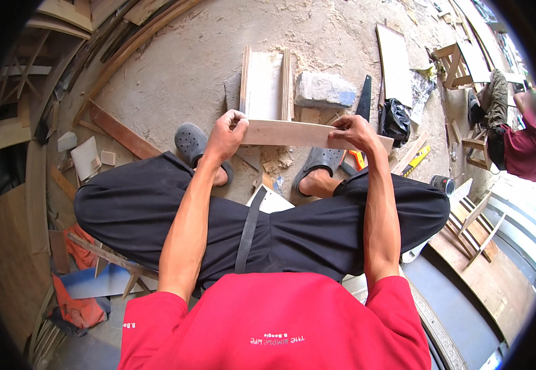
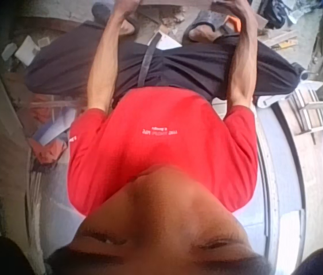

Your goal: The person sits on the floor and assembles small wooden frame pieces by hand, aligning and fitting them together. The person then uses a hand saw to cut a wooden strip to size.

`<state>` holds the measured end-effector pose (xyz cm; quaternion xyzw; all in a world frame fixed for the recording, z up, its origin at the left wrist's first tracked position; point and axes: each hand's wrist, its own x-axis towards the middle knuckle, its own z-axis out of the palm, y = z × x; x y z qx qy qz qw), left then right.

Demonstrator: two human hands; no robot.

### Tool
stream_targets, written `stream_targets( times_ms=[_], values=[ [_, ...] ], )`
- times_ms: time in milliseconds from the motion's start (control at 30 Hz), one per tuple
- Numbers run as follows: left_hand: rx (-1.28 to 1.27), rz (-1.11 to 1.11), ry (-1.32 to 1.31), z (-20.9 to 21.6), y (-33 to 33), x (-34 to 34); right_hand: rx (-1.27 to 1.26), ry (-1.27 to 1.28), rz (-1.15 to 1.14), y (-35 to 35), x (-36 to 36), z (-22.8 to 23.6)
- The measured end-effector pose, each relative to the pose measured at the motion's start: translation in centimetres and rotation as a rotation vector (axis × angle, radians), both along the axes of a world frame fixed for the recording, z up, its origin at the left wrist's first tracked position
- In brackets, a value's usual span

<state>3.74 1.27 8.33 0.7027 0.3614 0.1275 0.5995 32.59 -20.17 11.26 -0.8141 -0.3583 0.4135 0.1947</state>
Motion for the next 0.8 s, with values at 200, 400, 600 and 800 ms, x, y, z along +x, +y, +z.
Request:
stream_targets(
  times_ms=[200,400,600,800],
  values=[
    [-0.396,0.068,-0.079,3.8,-1.0,1.8,0.167,-0.28,0.042,0.7,-1.4,0.7],
    [-0.41,-0.016,-0.108,3.9,-2.7,2.9,0.554,-0.136,-0.058,4.4,-7.6,5.4],
    [-0.361,-0.005,-0.205,2.5,-3.8,3.6,0.63,-0.049,-0.126,4.8,-11.7,4.8],
    [-0.428,-0.073,-0.266,3.4,-4.0,3.8,0.679,-0.205,-0.154,5.1,-13.0,4.2]
  ],
)
